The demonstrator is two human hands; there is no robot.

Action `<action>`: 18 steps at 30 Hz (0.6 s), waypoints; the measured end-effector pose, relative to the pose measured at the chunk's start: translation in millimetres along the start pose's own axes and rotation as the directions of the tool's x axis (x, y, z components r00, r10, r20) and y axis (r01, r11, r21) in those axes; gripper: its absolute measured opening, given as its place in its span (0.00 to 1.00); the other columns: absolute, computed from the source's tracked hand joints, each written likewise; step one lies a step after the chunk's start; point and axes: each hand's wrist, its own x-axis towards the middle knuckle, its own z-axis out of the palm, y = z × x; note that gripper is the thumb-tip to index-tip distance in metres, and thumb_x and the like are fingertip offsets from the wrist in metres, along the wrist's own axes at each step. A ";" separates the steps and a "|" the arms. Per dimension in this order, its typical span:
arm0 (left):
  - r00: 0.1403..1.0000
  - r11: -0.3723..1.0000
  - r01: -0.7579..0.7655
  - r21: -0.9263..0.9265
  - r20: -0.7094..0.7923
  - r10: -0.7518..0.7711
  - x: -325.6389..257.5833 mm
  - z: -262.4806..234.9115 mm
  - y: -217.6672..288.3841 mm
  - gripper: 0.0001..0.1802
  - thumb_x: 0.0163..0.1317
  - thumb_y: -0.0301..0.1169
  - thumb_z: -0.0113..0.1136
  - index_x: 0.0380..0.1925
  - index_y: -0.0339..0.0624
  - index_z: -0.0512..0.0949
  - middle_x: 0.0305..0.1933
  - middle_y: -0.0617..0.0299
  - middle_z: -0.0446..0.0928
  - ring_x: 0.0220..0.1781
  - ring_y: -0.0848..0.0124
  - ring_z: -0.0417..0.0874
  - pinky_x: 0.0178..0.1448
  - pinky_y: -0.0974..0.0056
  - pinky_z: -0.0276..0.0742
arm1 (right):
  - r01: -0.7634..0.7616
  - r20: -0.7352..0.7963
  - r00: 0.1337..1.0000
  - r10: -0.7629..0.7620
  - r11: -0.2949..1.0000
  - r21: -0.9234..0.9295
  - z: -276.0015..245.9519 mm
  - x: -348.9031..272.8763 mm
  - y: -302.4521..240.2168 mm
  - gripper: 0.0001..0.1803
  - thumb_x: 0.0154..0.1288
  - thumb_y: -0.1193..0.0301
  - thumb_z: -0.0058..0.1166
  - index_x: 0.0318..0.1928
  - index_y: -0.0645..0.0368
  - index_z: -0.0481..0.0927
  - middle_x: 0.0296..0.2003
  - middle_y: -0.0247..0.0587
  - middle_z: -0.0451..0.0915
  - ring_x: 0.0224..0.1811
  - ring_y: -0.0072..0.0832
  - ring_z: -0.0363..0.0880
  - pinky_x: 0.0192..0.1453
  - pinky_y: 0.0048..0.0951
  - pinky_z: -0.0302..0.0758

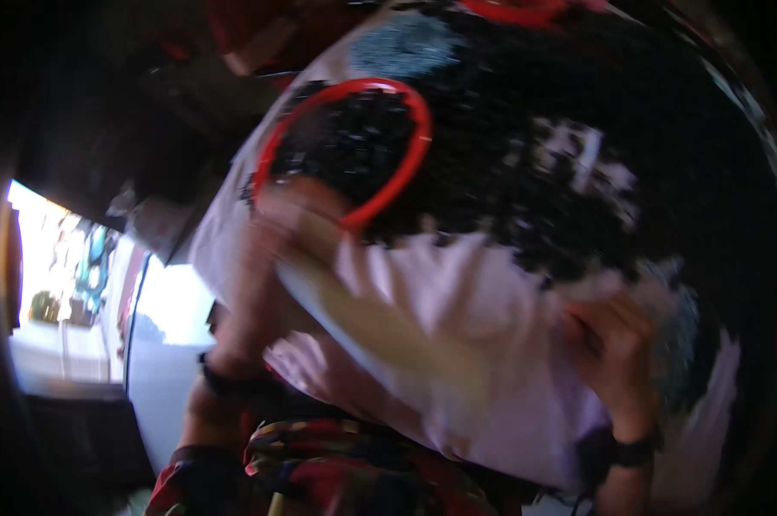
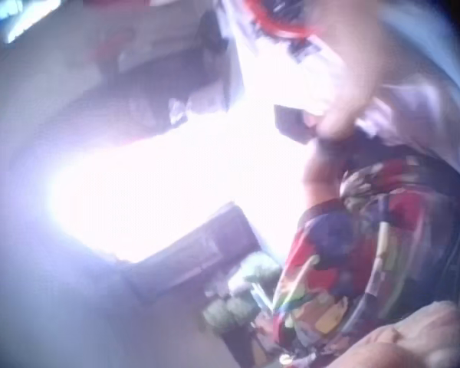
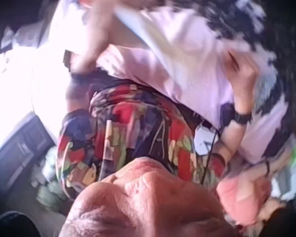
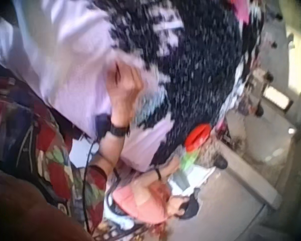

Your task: Manually assembling small black plastic footwear components by inserting pins while seated at a communal table.

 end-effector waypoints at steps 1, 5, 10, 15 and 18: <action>0.852 0.766 0.267 -0.585 -0.229 -0.471 -12.7 -18.5 -17.6 0.19 0.81 0.42 0.49 0.49 0.39 0.82 0.46 0.60 0.82 0.47 0.71 0.81 0.53 0.67 0.77 | -0.002 -0.015 1.000 0.002 0.999 0.038 1.1 9.5 -3.6 0.02 0.62 0.80 0.64 0.36 0.65 0.85 0.31 0.49 0.85 0.33 0.47 0.83 0.40 0.40 0.77; 0.608 0.936 0.323 -0.137 -0.728 -0.316 -34.7 -95.2 -104.1 0.19 0.80 0.46 0.54 0.47 0.41 0.82 0.39 0.65 0.80 0.40 0.75 0.80 0.47 0.66 0.76 | -0.063 -0.144 0.987 0.068 0.997 0.042 -7.8 13.9 -3.5 0.05 0.60 0.82 0.65 0.37 0.63 0.86 0.30 0.43 0.85 0.30 0.42 0.83 0.38 0.38 0.78; 0.783 0.717 0.593 0.365 -0.470 -0.408 -80.1 -141.4 -216.4 0.17 0.77 0.41 0.56 0.52 0.41 0.82 0.44 0.57 0.82 0.44 0.68 0.82 0.47 0.63 0.78 | -0.143 -0.196 0.974 0.115 0.980 -0.135 -18.4 8.0 8.9 0.07 0.61 0.78 0.64 0.41 0.60 0.87 0.35 0.41 0.84 0.38 0.39 0.83 0.42 0.38 0.79; 0.904 0.598 0.421 0.682 -0.369 -0.215 -86.8 -118.8 -216.4 0.26 0.74 0.44 0.58 0.66 0.45 0.76 0.62 0.44 0.77 0.61 0.46 0.81 0.64 0.47 0.75 | -0.136 -0.168 0.980 0.104 0.972 -0.192 -17.2 4.1 23.0 0.14 0.61 0.76 0.64 0.49 0.59 0.88 0.42 0.41 0.83 0.44 0.40 0.82 0.48 0.38 0.81; 0.856 0.528 0.509 0.679 -0.336 -0.393 -89.9 -130.2 -217.2 0.26 0.73 0.43 0.59 0.67 0.47 0.75 0.62 0.45 0.78 0.60 0.46 0.81 0.64 0.47 0.75 | -0.110 -0.128 0.988 0.085 0.973 -0.205 -14.6 7.7 16.7 0.17 0.62 0.76 0.64 0.52 0.58 0.88 0.45 0.40 0.82 0.47 0.39 0.80 0.50 0.38 0.80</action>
